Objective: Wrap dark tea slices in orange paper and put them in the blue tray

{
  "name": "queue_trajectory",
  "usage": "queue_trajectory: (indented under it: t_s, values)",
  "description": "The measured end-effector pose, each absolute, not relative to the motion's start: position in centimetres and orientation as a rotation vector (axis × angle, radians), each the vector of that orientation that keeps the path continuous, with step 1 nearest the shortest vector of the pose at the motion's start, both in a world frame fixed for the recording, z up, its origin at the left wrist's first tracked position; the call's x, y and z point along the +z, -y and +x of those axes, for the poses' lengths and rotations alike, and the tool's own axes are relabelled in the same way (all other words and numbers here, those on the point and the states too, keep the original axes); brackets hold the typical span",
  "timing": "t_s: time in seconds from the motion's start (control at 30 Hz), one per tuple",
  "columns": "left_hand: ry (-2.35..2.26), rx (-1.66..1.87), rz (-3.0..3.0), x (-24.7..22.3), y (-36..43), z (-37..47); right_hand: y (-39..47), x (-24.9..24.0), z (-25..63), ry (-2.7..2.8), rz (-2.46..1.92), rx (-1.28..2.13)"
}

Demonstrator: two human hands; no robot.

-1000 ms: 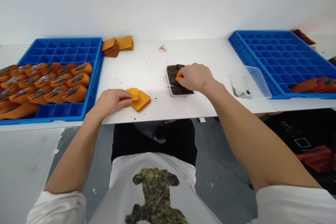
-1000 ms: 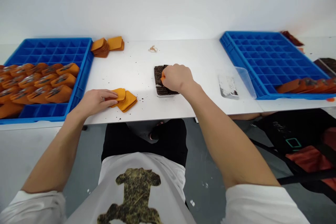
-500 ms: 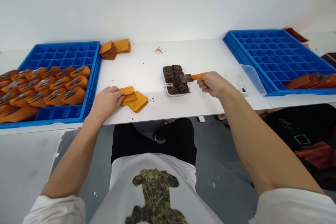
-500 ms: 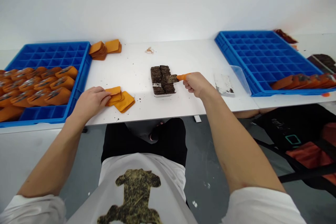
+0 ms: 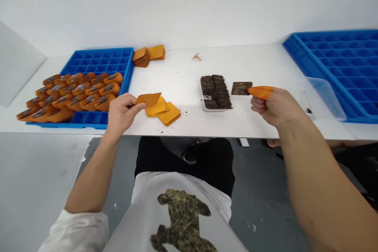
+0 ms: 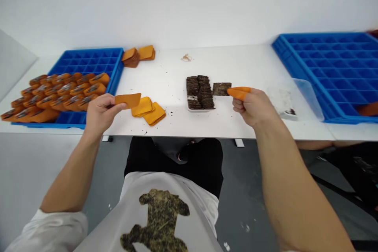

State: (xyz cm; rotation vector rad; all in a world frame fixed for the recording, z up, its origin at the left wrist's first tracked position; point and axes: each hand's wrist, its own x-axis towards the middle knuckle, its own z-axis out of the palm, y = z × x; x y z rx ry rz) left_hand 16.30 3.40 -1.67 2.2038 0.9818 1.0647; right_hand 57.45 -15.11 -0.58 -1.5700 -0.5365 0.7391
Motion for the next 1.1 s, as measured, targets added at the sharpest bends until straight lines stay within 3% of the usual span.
queue_trajectory:
  t_s: [0.3,0.6,0.83,1.1]
  values:
    - [-0.774,0.971,1.755,-1.2,3.3,18.1,16.4,3.8,49.0,0.597,-1.374,0.645]
    - [-0.646,1.019,1.660,-2.2,4.5,18.7,18.3,6.9,42.0,1.139,-1.307,0.681]
    - [-0.667,1.046,1.653,-2.6,4.6,18.5,17.6,7.2,39.7,1.745,-1.451,0.171]
    - [-0.651,1.123,1.807,-2.9,4.4,18.4,16.7,6.4,39.1,2.052,-1.500,-0.393]
